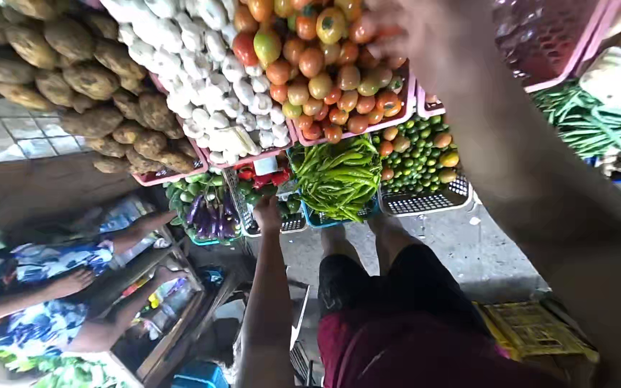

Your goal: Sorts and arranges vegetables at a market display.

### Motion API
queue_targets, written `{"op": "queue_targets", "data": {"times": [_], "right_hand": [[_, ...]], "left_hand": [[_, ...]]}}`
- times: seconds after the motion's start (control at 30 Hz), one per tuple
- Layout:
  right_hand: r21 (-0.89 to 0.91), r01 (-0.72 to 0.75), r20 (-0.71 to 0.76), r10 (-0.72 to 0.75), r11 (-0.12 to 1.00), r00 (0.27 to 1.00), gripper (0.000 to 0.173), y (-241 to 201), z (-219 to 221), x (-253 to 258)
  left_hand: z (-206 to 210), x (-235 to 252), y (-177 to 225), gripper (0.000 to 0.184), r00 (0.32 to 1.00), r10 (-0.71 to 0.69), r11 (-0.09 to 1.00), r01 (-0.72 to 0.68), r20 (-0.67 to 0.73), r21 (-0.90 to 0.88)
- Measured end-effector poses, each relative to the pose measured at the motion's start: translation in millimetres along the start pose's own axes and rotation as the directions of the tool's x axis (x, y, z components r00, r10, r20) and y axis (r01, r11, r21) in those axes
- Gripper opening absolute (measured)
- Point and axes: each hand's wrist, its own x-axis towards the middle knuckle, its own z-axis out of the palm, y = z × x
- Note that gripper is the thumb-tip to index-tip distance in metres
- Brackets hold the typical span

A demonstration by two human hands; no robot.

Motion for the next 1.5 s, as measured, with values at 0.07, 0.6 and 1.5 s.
{"op": "queue_targets", "data": {"times": [0.07,0.6,1.5], "right_hand": [[0.005,-0.281,-0.145,0.279,0.96,0.949,0.038,58,-47,-70],[-0.742,-0.586,-0.472,0.368,0.326,0.801,0.076,310,-115,-101],[-0.838,-0.522,-0.438,0.374,0.158,0.817,0.068,314,-98,-105]], "left_hand": [[17,36,-4,0.03,0.997,0.027,0.981,-0.041,0.077,0.188],[19,137,-31,0.034,0.95,0.223,0.916,-0.281,0.218,0.287],[34,96,-54,0.038,0.951,0.026,0.995,-0.055,-0.308,-0.085]]}}
